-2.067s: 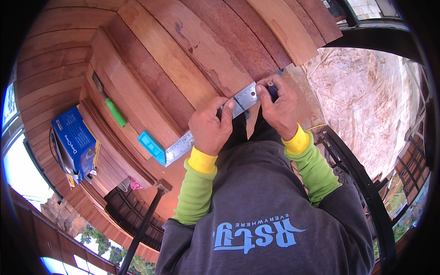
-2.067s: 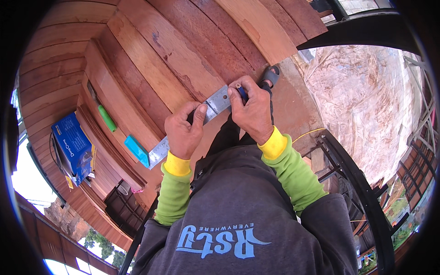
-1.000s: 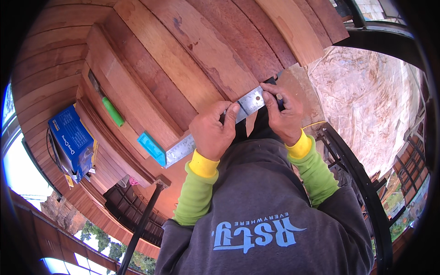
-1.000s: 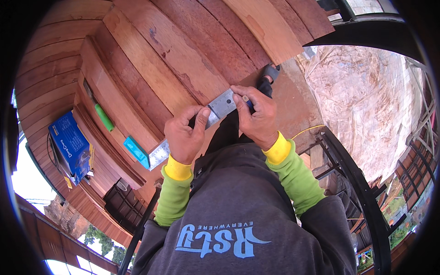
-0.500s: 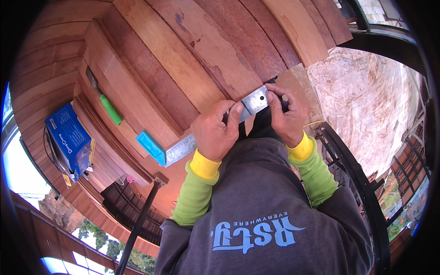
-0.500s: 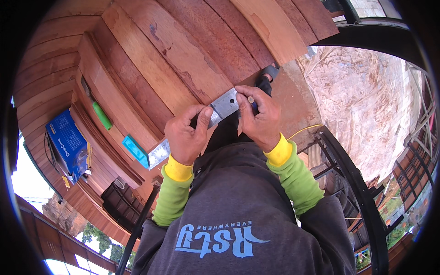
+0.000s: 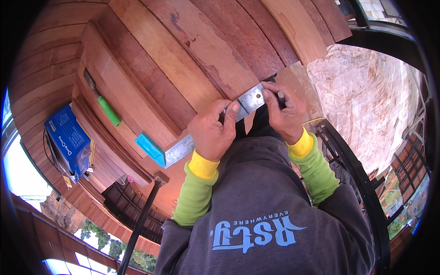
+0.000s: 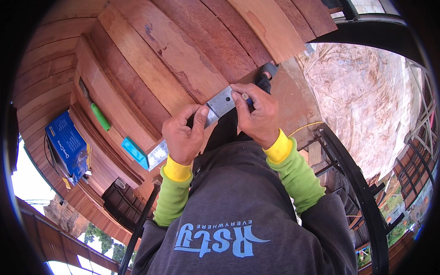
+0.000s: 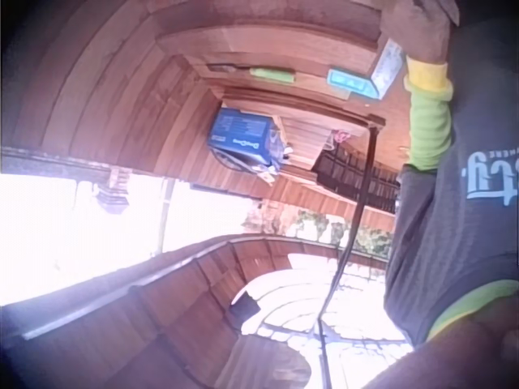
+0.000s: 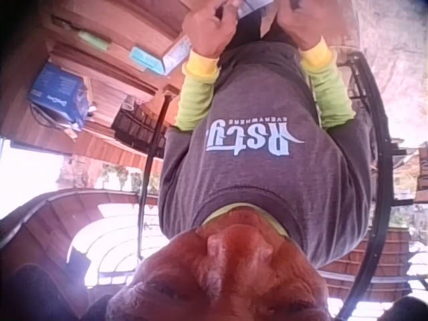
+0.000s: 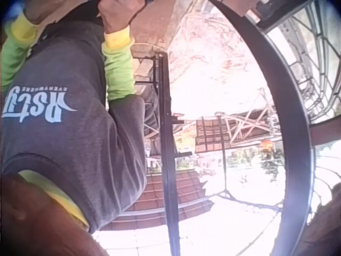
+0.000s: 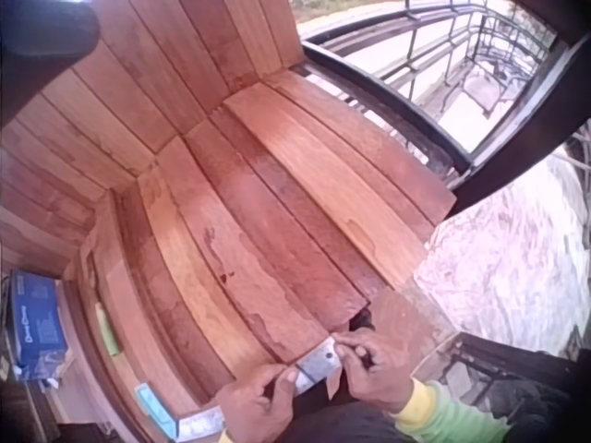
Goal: The person positions wooden planks on a curved wooden ceiling, aligns them with existing planks, and marks the wood using a pencil and a metal square. The person repeatedly adjusts the plank position and marks along the edges.
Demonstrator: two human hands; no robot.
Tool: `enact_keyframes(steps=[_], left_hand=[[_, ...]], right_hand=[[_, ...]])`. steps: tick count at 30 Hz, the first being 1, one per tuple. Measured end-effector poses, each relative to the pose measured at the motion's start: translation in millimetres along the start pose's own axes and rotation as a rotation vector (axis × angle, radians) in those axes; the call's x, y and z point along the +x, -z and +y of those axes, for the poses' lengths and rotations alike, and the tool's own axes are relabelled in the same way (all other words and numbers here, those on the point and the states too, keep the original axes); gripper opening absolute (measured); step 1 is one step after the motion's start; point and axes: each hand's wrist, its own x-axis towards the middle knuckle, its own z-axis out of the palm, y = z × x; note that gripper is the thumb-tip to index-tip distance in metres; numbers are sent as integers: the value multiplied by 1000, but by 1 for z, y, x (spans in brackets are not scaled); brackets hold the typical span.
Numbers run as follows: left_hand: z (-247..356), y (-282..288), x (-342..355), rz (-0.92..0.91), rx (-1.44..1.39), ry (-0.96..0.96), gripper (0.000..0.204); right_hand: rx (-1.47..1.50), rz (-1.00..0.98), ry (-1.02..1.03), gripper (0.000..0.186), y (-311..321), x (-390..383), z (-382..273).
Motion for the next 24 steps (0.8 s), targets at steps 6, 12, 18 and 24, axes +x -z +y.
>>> enact_keyframes(steps=[6, 12, 18, 24], left_hand=[[-1, -1, 0, 18, -10, -4, 16], [-3, -3, 0, 36, -36, -18, 16], [-3, -4, 0, 36, -47, -14, 14], [-6, -4, -1, 20, -79, 7, 14]], right_hand=[[-7, 15, 80, 11, -1, 2, 4], [10, -10, 34, 11, 1, 2, 4], [1, -31, 50, 12, 3, 3, 6], [6, -54, 33, 12, 5, 6, 2]])
